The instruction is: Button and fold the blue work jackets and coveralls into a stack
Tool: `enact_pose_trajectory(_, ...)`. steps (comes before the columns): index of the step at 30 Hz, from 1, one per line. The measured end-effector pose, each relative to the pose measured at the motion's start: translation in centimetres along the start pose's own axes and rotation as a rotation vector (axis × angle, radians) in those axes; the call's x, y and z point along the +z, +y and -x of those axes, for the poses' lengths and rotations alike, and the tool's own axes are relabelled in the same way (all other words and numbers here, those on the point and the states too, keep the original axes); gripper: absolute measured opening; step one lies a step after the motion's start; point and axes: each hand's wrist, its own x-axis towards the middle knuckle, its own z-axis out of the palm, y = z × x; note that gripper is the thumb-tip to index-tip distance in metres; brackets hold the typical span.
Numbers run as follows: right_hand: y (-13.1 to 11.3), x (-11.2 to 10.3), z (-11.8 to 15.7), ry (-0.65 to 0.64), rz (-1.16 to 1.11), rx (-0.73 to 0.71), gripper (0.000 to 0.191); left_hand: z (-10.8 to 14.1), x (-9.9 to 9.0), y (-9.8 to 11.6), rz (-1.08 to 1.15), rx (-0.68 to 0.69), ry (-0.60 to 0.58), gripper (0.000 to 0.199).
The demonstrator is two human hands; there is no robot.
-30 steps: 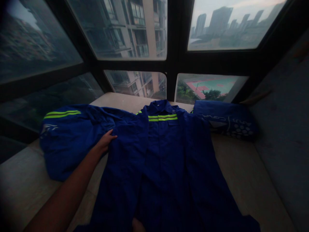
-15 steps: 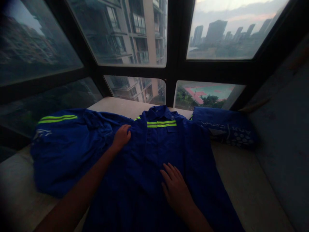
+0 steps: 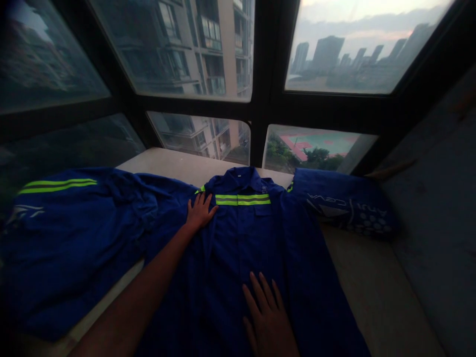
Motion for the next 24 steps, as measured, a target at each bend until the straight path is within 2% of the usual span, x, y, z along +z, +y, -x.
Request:
enact_pose_trajectory(4, -0.1, -0.3, -0.2, -0.062, -0.033, 0.015, 0.068, 0.2, -0.6, 0.5, 0.007, 0.034, 0.015, 0.069)
enact_pose_trajectory(7, -0.2, -0.5, -0.2, -0.092, -0.081, 0.040, 0.067, 1.9, -1.9, 1.4, -0.018, 0.074, 0.060, 0.067)
enact_pose_trajectory(10, -0.3, -0.8, -0.3, -0.101, -0.106, 0.061, 0.065, 5.5, -3.5, 1.7, -0.013, 0.116, 0.066, 0.063)
enact_pose_trajectory(13, -0.5, -0.9, -0.4, -0.102, -0.113, 0.077, 0.063, 10.7, -4.7, 1.0, 0.001, 0.124, 0.019, 0.058)
enact_pose_trajectory(18, -0.6, -1.0, -0.4, -0.104, -0.109, 0.085, 0.059, 19.1, -5.5, 0.4, 0.044, 0.167, -0.068, 0.057)
enact_pose_trajectory(21, -0.7, -1.1, -0.5, -0.101, -0.100, 0.077, 0.057, 21.8, -5.3, 2.0, 0.069, 0.208, -0.094, 0.057)
enact_pose_trajectory(24, -0.7, -1.2, -0.6, -0.089, -0.099, 0.073, 0.056, 22.6, -4.6, 4.6, 0.082, 0.224, -0.101, 0.059)
